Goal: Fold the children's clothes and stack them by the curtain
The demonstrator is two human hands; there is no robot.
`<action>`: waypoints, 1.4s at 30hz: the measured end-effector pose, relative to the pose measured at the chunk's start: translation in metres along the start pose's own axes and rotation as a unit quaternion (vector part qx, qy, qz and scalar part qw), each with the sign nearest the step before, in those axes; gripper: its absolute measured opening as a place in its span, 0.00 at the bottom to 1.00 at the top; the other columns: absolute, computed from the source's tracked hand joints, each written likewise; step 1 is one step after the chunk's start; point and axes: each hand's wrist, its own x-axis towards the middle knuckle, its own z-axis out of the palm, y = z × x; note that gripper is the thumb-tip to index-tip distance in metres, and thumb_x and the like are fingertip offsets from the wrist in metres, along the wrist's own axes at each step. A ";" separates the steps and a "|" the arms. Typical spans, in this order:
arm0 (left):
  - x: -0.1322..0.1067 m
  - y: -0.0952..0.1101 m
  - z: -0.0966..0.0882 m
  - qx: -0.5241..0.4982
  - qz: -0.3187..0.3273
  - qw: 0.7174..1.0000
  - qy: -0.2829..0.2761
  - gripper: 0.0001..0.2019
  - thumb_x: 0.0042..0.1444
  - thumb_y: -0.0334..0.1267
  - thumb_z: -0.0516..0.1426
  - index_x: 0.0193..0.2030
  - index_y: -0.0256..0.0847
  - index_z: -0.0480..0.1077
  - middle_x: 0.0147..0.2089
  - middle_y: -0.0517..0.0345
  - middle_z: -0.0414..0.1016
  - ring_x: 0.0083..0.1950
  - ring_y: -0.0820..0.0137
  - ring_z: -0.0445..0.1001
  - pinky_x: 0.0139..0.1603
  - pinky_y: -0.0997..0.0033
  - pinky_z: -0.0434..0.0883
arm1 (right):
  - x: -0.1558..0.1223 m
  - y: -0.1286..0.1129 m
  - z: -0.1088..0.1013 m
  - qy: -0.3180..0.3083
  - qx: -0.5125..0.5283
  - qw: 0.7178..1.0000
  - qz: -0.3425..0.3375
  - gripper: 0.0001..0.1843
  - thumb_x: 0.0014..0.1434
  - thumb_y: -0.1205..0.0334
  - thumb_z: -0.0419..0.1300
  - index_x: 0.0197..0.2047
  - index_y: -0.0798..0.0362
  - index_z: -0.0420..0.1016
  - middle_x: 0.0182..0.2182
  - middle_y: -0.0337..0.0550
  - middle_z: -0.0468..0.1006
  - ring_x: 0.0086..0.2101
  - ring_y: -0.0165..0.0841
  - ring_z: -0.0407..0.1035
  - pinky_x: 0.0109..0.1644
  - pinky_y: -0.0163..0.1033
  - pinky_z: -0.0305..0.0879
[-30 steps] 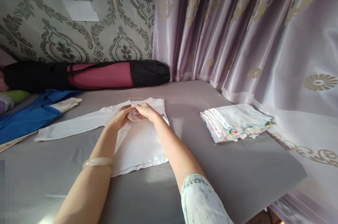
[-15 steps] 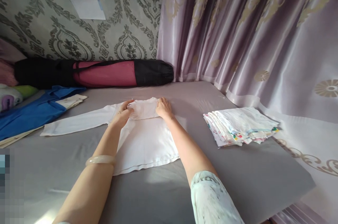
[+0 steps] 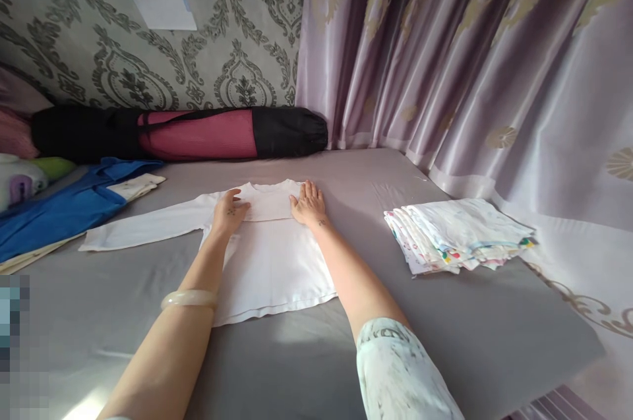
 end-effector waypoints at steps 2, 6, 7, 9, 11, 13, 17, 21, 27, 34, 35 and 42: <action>-0.002 0.000 -0.001 0.013 0.012 1.000 0.007 0.23 0.48 0.34 0.59 0.54 0.41 0.68 0.47 0.48 0.72 0.51 0.56 0.70 0.58 0.57 0.65 | 0.000 0.000 0.000 0.000 0.000 1.000 0.000 0.37 0.70 0.48 0.36 0.73 0.65 0.42 0.72 0.53 0.37 0.70 0.41 0.33 0.70 0.48 0.33; -0.006 0.002 -0.002 0.013 0.032 0.999 0.013 0.21 0.50 0.31 0.57 0.53 0.40 0.67 0.46 0.48 0.71 0.53 0.55 0.70 0.60 0.56 0.63 | 0.001 -0.001 0.001 -0.002 -0.004 1.000 0.000 0.37 0.70 0.48 0.36 0.72 0.65 0.43 0.72 0.53 0.38 0.70 0.42 0.33 0.70 0.48 0.33; -0.007 0.002 -0.002 0.019 0.040 0.999 0.014 0.20 0.51 0.30 0.56 0.53 0.39 0.67 0.46 0.47 0.70 0.53 0.55 0.70 0.60 0.56 0.63 | 0.002 0.000 0.001 -0.005 -0.005 1.000 0.001 0.37 0.70 0.48 0.36 0.72 0.66 0.43 0.72 0.53 0.37 0.70 0.42 0.33 0.70 0.49 0.34; -0.008 0.002 -0.002 0.040 0.056 0.997 0.020 0.20 0.52 0.28 0.54 0.53 0.38 0.67 0.46 0.46 0.69 0.53 0.56 0.70 0.59 0.56 0.64 | 0.003 0.000 0.000 -0.012 -0.008 1.000 0.003 0.37 0.70 0.48 0.35 0.73 0.66 0.42 0.72 0.53 0.37 0.70 0.42 0.33 0.70 0.49 0.34; -0.008 0.003 -0.001 0.073 0.066 0.995 0.034 0.20 0.52 0.27 0.53 0.53 0.37 0.67 0.49 0.44 0.68 0.54 0.55 0.69 0.59 0.54 0.64 | 0.003 -0.001 -0.003 -0.021 -0.014 1.000 0.006 0.37 0.70 0.48 0.36 0.73 0.66 0.42 0.72 0.53 0.37 0.70 0.43 0.33 0.70 0.50 0.35; -0.009 0.006 -0.002 0.119 0.078 0.988 0.055 0.19 0.54 0.27 0.52 0.54 0.36 0.67 0.52 0.41 0.67 0.56 0.52 0.67 0.60 0.52 0.63 | 0.002 -0.003 -0.008 -0.026 -0.022 0.999 0.012 0.37 0.70 0.49 0.37 0.72 0.66 0.43 0.72 0.55 0.37 0.70 0.43 0.34 0.70 0.52 0.34; -0.011 0.020 0.000 0.181 0.135 0.973 0.051 0.18 0.58 0.30 0.50 0.55 0.36 0.67 0.54 0.38 0.69 0.59 0.49 0.66 0.61 0.50 0.61 | -0.007 -0.021 -0.014 0.020 -0.029 0.998 -0.046 0.34 0.70 0.52 0.38 0.72 0.63 0.45 0.72 0.55 0.38 0.70 0.44 0.32 0.70 0.55 0.28; -0.017 0.029 0.012 0.174 0.188 0.966 -0.028 0.19 0.59 0.29 0.48 0.56 0.37 0.67 0.56 0.38 0.71 0.62 0.51 0.66 0.63 0.53 0.59 | -0.017 -0.044 -0.008 0.017 -0.010 0.986 -0.164 0.32 0.70 0.55 0.36 0.72 0.59 0.47 0.72 0.51 0.42 0.70 0.42 0.34 0.70 0.55 0.28; -0.025 0.013 0.029 0.199 0.143 0.965 -0.090 0.21 0.62 0.35 0.49 0.62 0.38 0.64 0.68 0.39 0.61 0.72 0.51 0.51 0.70 0.48 0.45 | -0.021 -0.052 0.005 -0.030 0.001 0.985 -0.172 0.31 0.70 0.56 0.36 0.73 0.54 0.47 0.72 0.46 0.43 0.70 0.40 0.34 0.70 0.56 0.30; -0.026 0.011 0.028 0.219 0.132 0.960 -0.110 0.24 0.63 0.37 0.47 0.65 0.35 0.62 0.71 0.37 0.56 0.74 0.51 0.47 0.71 0.47 0.42 | -0.021 -0.052 0.006 -0.025 0.001 0.986 -0.165 0.31 0.69 0.56 0.37 0.73 0.52 0.47 0.72 0.44 0.44 0.70 0.39 0.35 0.70 0.56 0.30; -0.026 0.012 0.028 0.227 0.130 0.958 -0.114 0.24 0.64 0.37 0.46 0.65 0.34 0.61 0.71 0.36 0.55 0.74 0.50 0.46 0.71 0.46 0.41 | -0.021 -0.052 0.006 -0.025 0.003 0.986 -0.165 0.31 0.69 0.56 0.37 0.73 0.53 0.47 0.72 0.44 0.44 0.70 0.40 0.36 0.70 0.56 0.30; -0.025 0.017 0.025 0.220 0.150 0.958 -0.103 0.23 0.62 0.34 0.48 0.64 0.38 0.63 0.70 0.38 0.56 0.74 0.51 0.48 0.70 0.43 0.40 | -0.017 -0.048 0.003 -0.037 0.021 0.984 -0.171 0.32 0.68 0.56 0.38 0.73 0.54 0.46 0.72 0.46 0.42 0.70 0.39 0.35 0.70 0.55 0.33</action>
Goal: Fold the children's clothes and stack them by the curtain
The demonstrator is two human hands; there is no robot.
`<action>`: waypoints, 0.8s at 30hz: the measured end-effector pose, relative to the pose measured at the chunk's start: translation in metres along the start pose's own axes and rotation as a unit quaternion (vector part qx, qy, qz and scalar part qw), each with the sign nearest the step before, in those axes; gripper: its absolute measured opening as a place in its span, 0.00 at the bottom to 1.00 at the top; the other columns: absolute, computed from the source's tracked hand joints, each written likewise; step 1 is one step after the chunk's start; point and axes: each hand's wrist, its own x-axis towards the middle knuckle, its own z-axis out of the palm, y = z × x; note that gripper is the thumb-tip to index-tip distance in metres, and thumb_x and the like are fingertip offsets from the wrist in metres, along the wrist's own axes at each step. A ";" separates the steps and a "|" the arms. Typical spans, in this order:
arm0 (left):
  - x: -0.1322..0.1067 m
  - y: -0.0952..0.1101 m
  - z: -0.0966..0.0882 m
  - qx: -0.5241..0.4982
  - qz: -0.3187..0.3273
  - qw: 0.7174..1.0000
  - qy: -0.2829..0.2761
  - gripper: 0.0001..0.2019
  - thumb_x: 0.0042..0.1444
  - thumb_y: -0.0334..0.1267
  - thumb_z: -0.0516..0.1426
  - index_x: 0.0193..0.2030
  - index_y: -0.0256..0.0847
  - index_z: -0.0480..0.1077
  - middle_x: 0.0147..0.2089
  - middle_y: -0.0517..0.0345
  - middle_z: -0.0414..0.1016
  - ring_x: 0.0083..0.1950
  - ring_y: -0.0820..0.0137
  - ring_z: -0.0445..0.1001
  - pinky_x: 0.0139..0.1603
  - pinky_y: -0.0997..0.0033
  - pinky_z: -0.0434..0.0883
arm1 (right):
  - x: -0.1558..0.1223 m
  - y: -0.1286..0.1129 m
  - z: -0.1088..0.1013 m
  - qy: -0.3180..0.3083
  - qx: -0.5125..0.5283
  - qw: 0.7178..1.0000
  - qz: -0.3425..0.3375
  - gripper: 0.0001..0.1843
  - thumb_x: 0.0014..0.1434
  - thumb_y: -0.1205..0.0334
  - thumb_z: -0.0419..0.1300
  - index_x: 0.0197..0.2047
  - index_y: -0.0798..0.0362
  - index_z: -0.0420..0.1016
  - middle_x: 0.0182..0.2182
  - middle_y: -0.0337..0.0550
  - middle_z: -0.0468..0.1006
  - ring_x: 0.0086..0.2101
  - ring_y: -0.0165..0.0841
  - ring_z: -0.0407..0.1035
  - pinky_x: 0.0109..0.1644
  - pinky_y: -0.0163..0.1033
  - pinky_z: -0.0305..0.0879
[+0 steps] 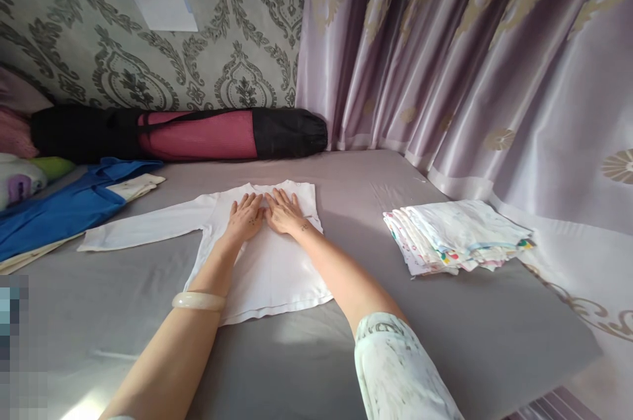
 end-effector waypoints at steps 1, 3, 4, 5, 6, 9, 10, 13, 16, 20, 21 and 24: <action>0.001 0.000 -0.001 -0.001 0.011 1.000 0.010 0.23 0.61 0.33 0.48 0.63 0.40 0.64 0.70 0.39 0.57 0.73 0.51 0.48 0.71 0.43 0.39 | 0.000 0.002 -0.002 0.008 0.001 1.000 0.005 0.32 0.68 0.57 0.39 0.73 0.55 0.45 0.72 0.48 0.42 0.70 0.39 0.35 0.70 0.53 0.33; 0.002 0.002 -0.001 -0.003 0.034 0.999 0.026 0.21 0.62 0.32 0.48 0.61 0.41 0.66 0.70 0.40 0.58 0.73 0.52 0.49 0.71 0.43 0.38 | 0.001 0.008 -0.007 0.042 -0.009 0.998 0.037 0.33 0.68 0.59 0.40 0.73 0.59 0.45 0.72 0.51 0.41 0.70 0.39 0.34 0.71 0.51 0.31; 0.002 0.002 -0.001 -0.003 0.042 0.999 0.030 0.21 0.63 0.33 0.47 0.61 0.42 0.67 0.70 0.41 0.59 0.73 0.52 0.49 0.71 0.44 0.38 | 0.002 0.012 -0.008 0.062 -0.017 0.996 0.065 0.33 0.68 0.59 0.40 0.73 0.62 0.44 0.72 0.53 0.41 0.70 0.40 0.33 0.71 0.50 0.30; 0.002 0.003 -0.001 0.000 0.045 0.999 0.029 0.20 0.64 0.35 0.47 0.61 0.42 0.67 0.69 0.41 0.59 0.73 0.52 0.50 0.71 0.44 0.38 | 0.002 0.016 -0.009 0.077 -0.026 0.992 0.097 0.33 0.68 0.59 0.40 0.72 0.65 0.44 0.72 0.55 0.41 0.70 0.41 0.33 0.71 0.50 0.29; 0.001 0.003 0.000 0.007 0.043 0.999 0.023 0.20 0.65 0.37 0.47 0.61 0.42 0.67 0.69 0.41 0.59 0.73 0.52 0.50 0.71 0.44 0.39 | 0.002 0.020 -0.010 0.083 -0.032 0.988 0.129 0.34 0.68 0.57 0.40 0.72 0.67 0.44 0.72 0.57 0.40 0.70 0.43 0.32 0.71 0.51 0.29; -0.001 0.005 0.004 0.059 0.022 0.998 -0.015 0.24 0.66 0.44 0.45 0.65 0.40 0.63 0.71 0.42 0.56 0.74 0.51 0.48 0.71 0.44 0.41 | 0.002 0.030 -0.008 0.067 -0.035 0.979 0.190 0.37 0.69 0.51 0.39 0.71 0.71 0.44 0.71 0.60 0.40 0.70 0.46 0.33 0.70 0.51 0.32; -0.002 0.005 0.005 0.082 0.017 0.996 -0.029 0.25 0.67 0.45 0.43 0.67 0.40 0.61 0.72 0.43 0.54 0.74 0.52 0.47 0.71 0.43 0.42 | 0.002 0.032 -0.006 0.060 -0.035 0.978 0.196 0.38 0.69 0.50 0.38 0.71 0.71 0.44 0.71 0.60 0.40 0.70 0.46 0.33 0.70 0.51 0.33; -0.004 0.008 0.005 0.137 0.010 0.989 -0.055 0.28 0.67 0.47 0.40 0.70 0.39 0.56 0.74 0.45 0.50 0.74 0.53 0.45 0.71 0.44 0.43 | 0.001 0.034 -0.004 0.051 -0.037 0.978 0.197 0.38 0.69 0.49 0.37 0.72 0.71 0.43 0.72 0.59 0.39 0.70 0.46 0.33 0.70 0.50 0.34; -0.005 0.011 0.002 0.156 0.006 0.986 -0.062 0.28 0.68 0.47 0.39 0.71 0.40 0.55 0.74 0.46 0.50 0.74 0.54 0.45 0.71 0.44 0.44 | 0.002 0.033 -0.004 0.046 -0.037 0.979 0.195 0.38 0.70 0.49 0.37 0.72 0.71 0.42 0.72 0.58 0.39 0.70 0.46 0.33 0.70 0.50 0.34; -0.005 0.012 -0.005 0.155 0.003 0.986 -0.064 0.28 0.67 0.46 0.40 0.70 0.38 0.56 0.74 0.44 0.50 0.74 0.55 0.46 0.71 0.46 0.45 | 0.005 0.038 -0.008 0.027 -0.018 0.980 0.198 0.39 0.69 0.48 0.36 0.72 0.69 0.42 0.72 0.57 0.38 0.70 0.45 0.32 0.70 0.50 0.33; -0.005 0.011 -0.006 0.154 -0.004 0.986 -0.063 0.28 0.67 0.45 0.40 0.70 0.37 0.56 0.74 0.43 0.50 0.74 0.55 0.45 0.71 0.46 0.45 | 0.006 0.040 -0.009 0.028 -0.013 0.980 0.198 0.38 0.69 0.48 0.35 0.72 0.68 0.42 0.72 0.57 0.37 0.70 0.45 0.32 0.70 0.50 0.33; -0.004 0.007 -0.010 0.152 -0.038 0.986 -0.057 0.28 0.68 0.45 0.38 0.70 0.33 0.55 0.74 0.42 0.48 0.75 0.55 0.44 0.71 0.46 0.44 | 0.006 0.048 -0.011 0.052 -0.019 0.980 0.193 0.37 0.70 0.49 0.33 0.72 0.66 0.42 0.72 0.56 0.37 0.70 0.43 0.31 0.70 0.49 0.31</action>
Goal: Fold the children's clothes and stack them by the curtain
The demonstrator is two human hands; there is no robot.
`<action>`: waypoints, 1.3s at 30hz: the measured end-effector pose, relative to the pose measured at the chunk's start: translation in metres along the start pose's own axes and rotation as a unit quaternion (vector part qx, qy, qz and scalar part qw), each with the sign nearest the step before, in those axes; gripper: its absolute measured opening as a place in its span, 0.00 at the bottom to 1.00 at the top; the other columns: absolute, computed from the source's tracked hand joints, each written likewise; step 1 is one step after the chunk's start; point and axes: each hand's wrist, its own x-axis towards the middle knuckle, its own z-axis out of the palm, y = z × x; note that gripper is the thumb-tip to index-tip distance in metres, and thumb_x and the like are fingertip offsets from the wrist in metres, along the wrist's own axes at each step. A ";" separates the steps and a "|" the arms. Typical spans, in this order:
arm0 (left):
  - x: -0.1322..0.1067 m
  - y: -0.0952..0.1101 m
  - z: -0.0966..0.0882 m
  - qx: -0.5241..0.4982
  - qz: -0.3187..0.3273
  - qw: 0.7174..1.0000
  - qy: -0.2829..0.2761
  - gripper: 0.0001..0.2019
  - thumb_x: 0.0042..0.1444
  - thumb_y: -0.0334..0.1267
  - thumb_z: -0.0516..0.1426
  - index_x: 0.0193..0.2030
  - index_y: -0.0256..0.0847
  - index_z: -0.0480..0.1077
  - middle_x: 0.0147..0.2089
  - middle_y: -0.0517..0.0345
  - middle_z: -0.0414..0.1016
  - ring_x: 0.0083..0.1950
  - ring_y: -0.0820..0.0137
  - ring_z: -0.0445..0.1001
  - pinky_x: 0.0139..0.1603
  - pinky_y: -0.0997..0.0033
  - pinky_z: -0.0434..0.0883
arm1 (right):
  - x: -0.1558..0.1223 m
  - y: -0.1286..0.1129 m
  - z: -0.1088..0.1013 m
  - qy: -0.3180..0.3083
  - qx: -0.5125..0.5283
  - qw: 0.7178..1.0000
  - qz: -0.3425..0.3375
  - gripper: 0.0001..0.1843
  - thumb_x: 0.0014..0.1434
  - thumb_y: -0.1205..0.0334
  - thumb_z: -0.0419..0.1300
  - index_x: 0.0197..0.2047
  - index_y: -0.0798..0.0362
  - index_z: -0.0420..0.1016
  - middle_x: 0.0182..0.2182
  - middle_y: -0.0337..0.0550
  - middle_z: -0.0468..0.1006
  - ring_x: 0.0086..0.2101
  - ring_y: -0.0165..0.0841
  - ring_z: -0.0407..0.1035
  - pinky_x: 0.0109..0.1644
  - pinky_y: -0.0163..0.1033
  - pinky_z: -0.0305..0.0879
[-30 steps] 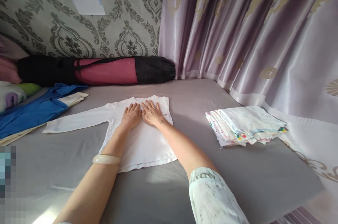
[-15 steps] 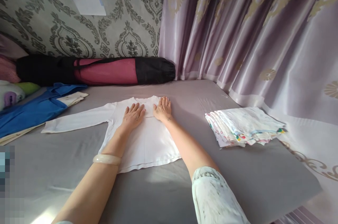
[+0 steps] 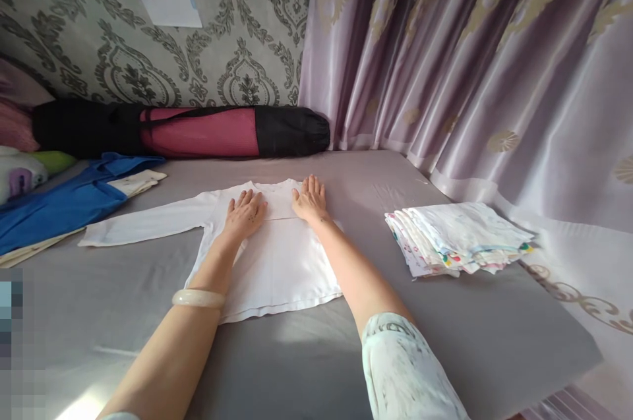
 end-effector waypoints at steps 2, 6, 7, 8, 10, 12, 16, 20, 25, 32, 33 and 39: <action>0.001 -0.003 0.000 -0.001 -0.016 1.000 -0.009 0.29 0.68 0.44 0.38 0.70 0.32 0.54 0.74 0.42 0.48 0.75 0.54 0.43 0.71 0.46 0.44 | 0.001 0.004 0.001 0.002 -0.011 1.000 0.002 0.37 0.70 0.50 0.34 0.72 0.67 0.42 0.72 0.56 0.37 0.70 0.42 0.32 0.70 0.49 0.31; 0.002 -0.007 0.003 -0.002 -0.017 1.000 -0.021 0.29 0.68 0.45 0.38 0.71 0.32 0.53 0.74 0.41 0.47 0.75 0.53 0.43 0.71 0.46 0.45 | 0.001 0.008 0.006 -0.013 -0.017 1.000 0.008 0.37 0.70 0.50 0.35 0.72 0.68 0.41 0.72 0.57 0.38 0.70 0.44 0.35 0.70 0.48 0.34; 0.002 -0.007 0.004 -0.004 -0.016 1.000 -0.021 0.29 0.68 0.45 0.38 0.71 0.32 0.53 0.74 0.41 0.46 0.75 0.53 0.43 0.71 0.46 0.45 | 0.001 0.008 0.006 -0.011 -0.016 1.000 0.008 0.37 0.70 0.50 0.35 0.72 0.68 0.41 0.72 0.57 0.38 0.70 0.44 0.35 0.70 0.48 0.34; 0.002 -0.007 0.004 -0.005 -0.016 1.000 -0.022 0.29 0.68 0.45 0.38 0.71 0.32 0.53 0.74 0.41 0.46 0.75 0.53 0.42 0.71 0.46 0.45 | 0.001 0.008 0.006 -0.013 -0.015 1.000 0.008 0.37 0.70 0.50 0.35 0.72 0.68 0.41 0.72 0.57 0.38 0.70 0.44 0.35 0.70 0.48 0.34; 0.001 -0.006 0.002 -0.010 -0.018 0.999 -0.027 0.29 0.68 0.45 0.38 0.71 0.32 0.52 0.74 0.40 0.46 0.75 0.53 0.42 0.71 0.46 0.44 | 0.001 0.008 0.003 -0.021 -0.017 1.000 0.010 0.38 0.69 0.49 0.35 0.72 0.68 0.41 0.72 0.57 0.38 0.69 0.44 0.35 0.70 0.49 0.34; 0.001 -0.005 -0.001 -0.020 -0.020 0.999 -0.033 0.29 0.68 0.45 0.39 0.71 0.31 0.52 0.74 0.40 0.46 0.75 0.53 0.41 0.71 0.46 0.44 | 0.000 0.005 -0.001 -0.023 -0.026 0.999 0.011 0.37 0.69 0.50 0.36 0.72 0.68 0.42 0.72 0.57 0.38 0.70 0.45 0.35 0.70 0.51 0.33; 0.003 -0.006 -0.006 -0.041 -0.030 0.998 -0.031 0.28 0.67 0.44 0.39 0.70 0.32 0.52 0.75 0.41 0.45 0.75 0.55 0.41 0.71 0.46 0.45 | -0.002 -0.012 -0.005 0.006 -0.029 0.999 -0.033 0.36 0.69 0.52 0.37 0.72 0.67 0.42 0.72 0.55 0.38 0.70 0.43 0.32 0.70 0.53 0.29; 0.006 -0.010 -0.008 -0.050 -0.037 0.998 -0.021 0.27 0.67 0.42 0.40 0.70 0.34 0.53 0.74 0.41 0.46 0.75 0.58 0.41 0.71 0.46 0.46 | -0.001 -0.032 0.004 -0.010 -0.008 0.998 -0.056 0.37 0.69 0.50 0.35 0.72 0.67 0.41 0.72 0.56 0.38 0.70 0.42 0.33 0.70 0.52 0.31; 0.007 -0.019 -0.005 -0.040 -0.030 0.998 -0.031 0.22 0.66 0.39 0.43 0.65 0.39 0.59 0.73 0.43 0.51 0.74 0.57 0.45 0.69 0.46 0.50 | 0.001 -0.038 0.015 -0.006 -0.006 0.999 -0.039 0.38 0.69 0.49 0.36 0.73 0.67 0.40 0.72 0.55 0.37 0.70 0.42 0.32 0.70 0.53 0.29; 0.008 -0.024 -0.005 -0.050 -0.024 0.998 -0.033 0.20 0.65 0.37 0.45 0.61 0.39 0.63 0.70 0.44 0.57 0.73 0.57 0.48 0.68 0.46 0.52 | 0.004 -0.035 0.016 -0.011 -0.008 0.999 -0.035 0.38 0.69 0.49 0.36 0.73 0.66 0.39 0.72 0.54 0.36 0.70 0.41 0.31 0.70 0.52 0.29; 0.008 -0.024 -0.005 -0.057 -0.028 0.998 -0.030 0.20 0.64 0.36 0.45 0.62 0.40 0.62 0.70 0.44 0.57 0.73 0.57 0.49 0.69 0.46 0.52 | 0.004 -0.035 0.015 -0.013 -0.005 0.999 -0.035 0.38 0.69 0.49 0.36 0.73 0.66 0.39 0.72 0.54 0.36 0.70 0.42 0.31 0.70 0.52 0.29; 0.011 -0.028 -0.013 -0.117 -0.028 0.993 0.006 0.28 0.57 0.27 0.46 0.66 0.34 0.59 0.68 0.42 0.61 0.71 0.60 0.56 0.69 0.55 0.57 | 0.000 -0.049 0.007 -0.008 0.005 0.998 -0.058 0.36 0.68 0.54 0.40 0.72 0.67 0.41 0.72 0.56 0.36 0.70 0.43 0.30 0.70 0.53 0.29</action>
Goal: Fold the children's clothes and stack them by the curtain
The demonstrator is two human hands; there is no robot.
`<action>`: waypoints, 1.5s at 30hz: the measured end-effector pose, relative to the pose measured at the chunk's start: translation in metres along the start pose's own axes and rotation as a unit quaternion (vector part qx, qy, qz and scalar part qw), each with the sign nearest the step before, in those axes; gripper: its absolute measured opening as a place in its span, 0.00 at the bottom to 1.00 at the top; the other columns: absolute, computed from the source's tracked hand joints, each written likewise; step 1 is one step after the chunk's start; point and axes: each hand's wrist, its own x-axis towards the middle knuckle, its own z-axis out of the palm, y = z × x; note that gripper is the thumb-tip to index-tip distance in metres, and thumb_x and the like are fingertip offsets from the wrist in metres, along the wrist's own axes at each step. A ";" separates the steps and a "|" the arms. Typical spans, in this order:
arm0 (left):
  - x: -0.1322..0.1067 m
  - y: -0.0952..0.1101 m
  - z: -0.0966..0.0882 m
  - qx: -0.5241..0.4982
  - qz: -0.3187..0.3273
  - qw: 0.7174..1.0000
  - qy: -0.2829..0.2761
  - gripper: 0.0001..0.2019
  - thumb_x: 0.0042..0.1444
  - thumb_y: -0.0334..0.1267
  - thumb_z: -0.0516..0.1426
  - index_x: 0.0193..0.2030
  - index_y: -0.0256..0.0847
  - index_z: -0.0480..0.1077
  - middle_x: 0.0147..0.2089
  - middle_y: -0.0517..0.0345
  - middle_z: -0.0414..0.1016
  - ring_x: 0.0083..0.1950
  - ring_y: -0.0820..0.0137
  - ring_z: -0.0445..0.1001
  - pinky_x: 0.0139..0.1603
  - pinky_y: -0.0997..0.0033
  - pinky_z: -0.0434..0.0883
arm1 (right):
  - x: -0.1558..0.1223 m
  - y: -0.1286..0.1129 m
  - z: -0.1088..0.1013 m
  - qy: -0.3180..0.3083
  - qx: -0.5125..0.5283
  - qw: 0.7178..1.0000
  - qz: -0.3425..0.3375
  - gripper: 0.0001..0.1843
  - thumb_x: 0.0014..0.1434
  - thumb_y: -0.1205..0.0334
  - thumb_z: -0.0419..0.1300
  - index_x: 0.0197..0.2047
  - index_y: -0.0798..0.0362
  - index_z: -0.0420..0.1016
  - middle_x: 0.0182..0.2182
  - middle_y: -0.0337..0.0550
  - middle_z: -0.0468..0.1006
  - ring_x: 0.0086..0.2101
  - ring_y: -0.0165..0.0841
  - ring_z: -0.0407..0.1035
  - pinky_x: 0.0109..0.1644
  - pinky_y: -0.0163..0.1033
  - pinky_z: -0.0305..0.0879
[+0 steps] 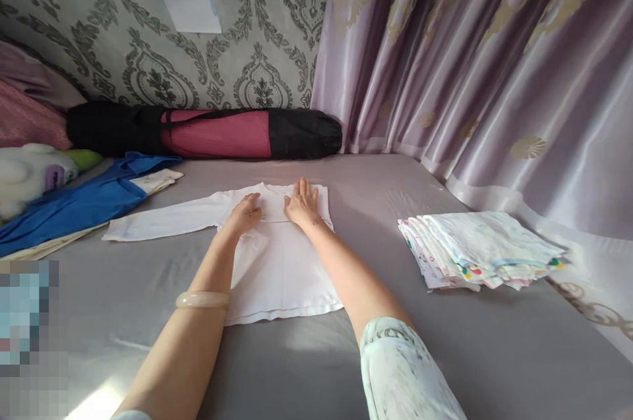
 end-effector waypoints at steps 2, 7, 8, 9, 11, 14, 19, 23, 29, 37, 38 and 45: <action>0.000 -0.001 -0.006 -0.030 0.005 0.999 0.020 0.29 0.56 0.26 0.47 0.67 0.33 0.59 0.67 0.42 0.63 0.69 0.62 0.60 0.68 0.61 0.60 | -0.003 -0.012 0.002 0.002 0.007 0.999 -0.031 0.35 0.69 0.53 0.38 0.72 0.66 0.42 0.72 0.55 0.36 0.70 0.41 0.30 0.70 0.52 0.28; -0.005 -0.003 -0.025 -0.073 -0.041 0.996 0.032 0.29 0.57 0.27 0.47 0.67 0.28 0.59 0.67 0.42 0.63 0.68 0.60 0.62 0.66 0.65 0.62 | -0.010 -0.034 0.017 -0.032 0.028 0.998 -0.041 0.38 0.69 0.48 0.34 0.72 0.67 0.41 0.72 0.55 0.37 0.70 0.42 0.30 0.70 0.53 0.27; -0.005 -0.004 -0.028 -0.075 -0.054 0.995 0.032 0.29 0.57 0.27 0.47 0.67 0.28 0.59 0.67 0.41 0.63 0.68 0.60 0.63 0.66 0.65 0.61 | -0.011 -0.035 0.019 -0.029 0.023 0.999 -0.039 0.38 0.69 0.48 0.34 0.72 0.67 0.41 0.72 0.55 0.37 0.70 0.42 0.30 0.70 0.53 0.26; -0.006 -0.004 -0.030 -0.078 -0.065 0.994 0.032 0.29 0.57 0.26 0.47 0.67 0.28 0.59 0.67 0.41 0.64 0.67 0.60 0.63 0.66 0.64 0.61 | -0.012 -0.035 0.021 -0.025 0.018 0.999 -0.039 0.38 0.69 0.48 0.34 0.72 0.68 0.41 0.72 0.55 0.37 0.70 0.42 0.29 0.70 0.53 0.26; -0.007 -0.006 -0.034 -0.085 -0.078 0.993 0.034 0.29 0.57 0.26 0.47 0.67 0.28 0.60 0.66 0.40 0.65 0.67 0.59 0.64 0.66 0.63 0.62 | -0.012 -0.034 0.022 -0.021 0.012 0.999 -0.040 0.38 0.69 0.49 0.35 0.72 0.68 0.41 0.72 0.55 0.37 0.70 0.42 0.29 0.70 0.53 0.26; -0.009 -0.009 -0.036 -0.100 -0.086 0.991 0.038 0.29 0.56 0.26 0.47 0.66 0.29 0.60 0.65 0.41 0.67 0.66 0.59 0.65 0.64 0.64 0.64 | -0.012 -0.033 0.019 -0.026 0.012 0.999 -0.041 0.38 0.69 0.49 0.35 0.72 0.69 0.41 0.72 0.55 0.38 0.70 0.42 0.30 0.70 0.53 0.27; -0.009 -0.012 -0.041 -0.111 -0.098 0.988 0.044 0.30 0.55 0.25 0.48 0.66 0.31 0.61 0.64 0.42 0.68 0.65 0.60 0.66 0.63 0.65 0.65 | -0.011 -0.039 0.010 -0.049 0.010 0.998 -0.029 0.38 0.69 0.50 0.37 0.72 0.68 0.41 0.72 0.55 0.37 0.70 0.43 0.30 0.70 0.53 0.28; -0.007 -0.013 -0.040 -0.117 -0.098 0.987 0.049 0.30 0.53 0.25 0.48 0.65 0.29 0.62 0.62 0.41 0.70 0.64 0.60 0.67 0.62 0.65 0.65 | -0.007 -0.054 0.009 -0.011 0.012 0.996 -0.087 0.35 0.68 0.55 0.38 0.72 0.67 0.42 0.72 0.54 0.38 0.70 0.41 0.30 0.71 0.52 0.28; -0.003 -0.020 -0.035 -0.149 -0.112 0.981 0.058 0.31 0.51 0.28 0.50 0.65 0.31 0.63 0.59 0.43 0.73 0.63 0.60 0.69 0.60 0.66 0.67 | -0.002 -0.072 0.026 0.004 0.018 0.987 -0.158 0.34 0.69 0.54 0.37 0.71 0.66 0.48 0.71 0.54 0.44 0.70 0.38 0.35 0.71 0.48 0.32; 0.000 -0.031 -0.039 -0.170 -0.108 0.976 0.085 0.30 0.51 0.26 0.47 0.63 0.32 0.66 0.62 0.44 0.71 0.63 0.63 0.69 0.61 0.67 0.66 | 0.000 -0.071 0.035 0.009 0.011 0.990 -0.144 0.33 0.69 0.54 0.37 0.71 0.62 0.50 0.71 0.50 0.46 0.69 0.37 0.39 0.71 0.47 0.31; 0.001 -0.034 -0.042 -0.175 -0.108 0.975 0.086 0.30 0.50 0.26 0.47 0.62 0.32 0.66 0.61 0.44 0.71 0.63 0.63 0.69 0.61 0.67 0.66 | 0.000 -0.072 0.035 0.004 0.011 0.990 -0.141 0.33 0.69 0.54 0.37 0.71 0.61 0.50 0.71 0.49 0.46 0.69 0.37 0.39 0.70 0.47 0.31; -0.002 -0.069 -0.081 -0.104 -0.150 0.980 0.078 0.31 0.48 0.26 0.49 0.62 0.34 0.66 0.60 0.45 0.72 0.61 0.62 0.71 0.58 0.69 0.67 | 0.007 -0.073 0.024 -0.035 0.008 0.989 -0.141 0.32 0.68 0.54 0.39 0.71 0.62 0.51 0.71 0.51 0.46 0.69 0.40 0.40 0.70 0.49 0.35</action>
